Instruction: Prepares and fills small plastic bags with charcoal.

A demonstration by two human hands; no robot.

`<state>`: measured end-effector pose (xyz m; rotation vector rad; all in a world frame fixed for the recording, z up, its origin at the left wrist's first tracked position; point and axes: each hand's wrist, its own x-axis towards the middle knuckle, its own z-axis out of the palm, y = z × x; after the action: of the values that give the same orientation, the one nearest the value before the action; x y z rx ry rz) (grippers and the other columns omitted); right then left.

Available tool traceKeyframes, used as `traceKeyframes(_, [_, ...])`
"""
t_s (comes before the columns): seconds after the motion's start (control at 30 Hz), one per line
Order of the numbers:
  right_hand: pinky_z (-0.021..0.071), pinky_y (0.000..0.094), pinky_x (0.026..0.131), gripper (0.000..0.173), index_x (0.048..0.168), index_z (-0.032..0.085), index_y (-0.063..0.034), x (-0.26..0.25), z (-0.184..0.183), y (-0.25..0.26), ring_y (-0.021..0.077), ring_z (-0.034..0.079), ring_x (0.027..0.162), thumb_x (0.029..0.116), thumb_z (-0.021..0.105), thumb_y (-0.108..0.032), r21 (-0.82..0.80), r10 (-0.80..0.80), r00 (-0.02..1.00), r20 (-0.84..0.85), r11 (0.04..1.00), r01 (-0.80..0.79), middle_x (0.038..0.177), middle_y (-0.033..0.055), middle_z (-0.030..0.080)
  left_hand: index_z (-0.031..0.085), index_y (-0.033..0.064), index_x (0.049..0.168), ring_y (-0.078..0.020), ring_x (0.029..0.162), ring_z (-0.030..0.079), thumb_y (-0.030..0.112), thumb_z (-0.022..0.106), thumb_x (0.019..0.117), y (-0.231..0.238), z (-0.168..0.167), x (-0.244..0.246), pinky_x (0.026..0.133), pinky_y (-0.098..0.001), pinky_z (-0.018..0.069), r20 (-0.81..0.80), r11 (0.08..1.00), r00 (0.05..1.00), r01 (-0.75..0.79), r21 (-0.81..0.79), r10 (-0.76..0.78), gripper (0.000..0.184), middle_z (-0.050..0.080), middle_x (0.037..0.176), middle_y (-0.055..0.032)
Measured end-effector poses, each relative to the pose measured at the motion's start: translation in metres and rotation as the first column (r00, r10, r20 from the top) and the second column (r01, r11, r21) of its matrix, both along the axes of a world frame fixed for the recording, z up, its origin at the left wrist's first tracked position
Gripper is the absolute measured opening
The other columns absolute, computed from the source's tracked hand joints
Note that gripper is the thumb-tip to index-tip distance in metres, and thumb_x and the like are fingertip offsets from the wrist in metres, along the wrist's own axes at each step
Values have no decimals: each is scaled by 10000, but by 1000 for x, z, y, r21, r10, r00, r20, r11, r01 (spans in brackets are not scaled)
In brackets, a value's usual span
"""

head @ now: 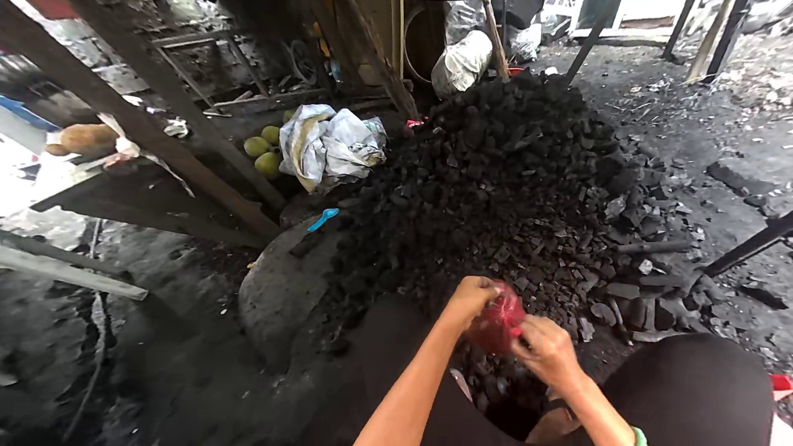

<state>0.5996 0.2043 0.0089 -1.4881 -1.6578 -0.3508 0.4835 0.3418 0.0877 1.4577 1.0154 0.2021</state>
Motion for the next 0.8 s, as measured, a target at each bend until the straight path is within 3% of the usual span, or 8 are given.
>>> traceKeyframes(0.13, [589, 335, 643, 252, 743, 685, -33, 3, 22, 12, 202, 694, 676, 927, 592, -177, 95, 14, 999, -40, 995, -10, 709, 91, 683, 639, -11, 1163, -55, 669, 480, 122, 519, 1070, -17, 27, 5, 616, -226, 411, 13, 968, 970, 241, 65, -243, 202, 611, 879, -46])
traceKeyframes(0.2, [572, 342, 653, 288, 758, 698, -15, 24, 28, 16, 193, 663, 675, 951, 591, -202, 90, -6, 990, -141, 996, 19, 712, 90, 659, 646, 12, 1138, -17, 578, 407, 157, 503, 1080, -20, 27, 0, 530, -182, 354, 85, 953, 953, 282, 108, -291, 211, 541, 799, 4])
traceKeyframes(0.3, [540, 305, 740, 326, 802, 723, -15, 40, 26, 19, 137, 641, 758, 982, 586, -249, -6, 17, 944, -331, 1000, -20, 773, 63, 662, 666, -6, 1153, -121, 860, 607, 187, 550, 1063, -21, 24, -2, 814, -327, 509, 98, 924, 934, 317, 212, -343, 243, 670, 999, -90])
traceKeyframes(0.37, [534, 200, 755, 293, 839, 724, -39, 37, 29, 13, 21, 619, 781, 1004, 575, -228, -120, 19, 823, -567, 987, -106, 814, -8, 651, 674, -17, 1122, -160, 930, 631, 180, 569, 1051, -23, 18, 2, 872, -379, 515, 127, 923, 935, 294, 249, -332, 235, 680, 1038, -119])
traceKeyframes(0.47, [533, 203, 747, 271, 816, 710, -111, 36, 34, -1, -10, 627, 789, 1006, 572, -246, -221, -16, 614, -789, 940, -260, 823, -63, 672, 673, -8, 1088, -115, 844, 605, 182, 568, 1054, -27, 15, 3, 794, -321, 507, 170, 933, 933, 276, 229, -318, 220, 666, 964, -83])
traceKeyframes(0.6, [542, 231, 923, 189, 929, 787, -72, 35, 26, -5, 46, 645, 1019, 899, 702, -238, -147, 92, 773, -627, 961, -234, 1058, 32, 698, 665, 26, 1027, -43, 642, 487, 189, 591, 1045, -23, 17, 0, 601, -219, 408, 167, 954, 950, 232, 191, -265, 180, 615, 820, -22])
traceKeyframes(0.7, [579, 271, 900, 173, 914, 785, -25, 30, 20, 3, 142, 677, 1020, 916, 686, -166, -29, 112, 912, -395, 991, -134, 1250, 197, 628, 661, 9, 1018, -136, 752, 563, 169, 651, 1008, -20, 26, 0, 710, -327, 481, 20, 960, 981, 184, 211, -192, 160, 631, 887, -78])
traceKeyframes(0.8, [587, 293, 912, 182, 948, 774, -17, 32, 19, 6, 158, 703, 1058, 945, 639, -139, -54, 130, 927, -351, 986, -159, 1272, 169, 675, 682, 16, 1068, -228, 845, 654, 184, 660, 1005, -24, 24, -2, 804, -436, 529, -76, 876, 974, 224, 427, -212, 181, 691, 957, -129])
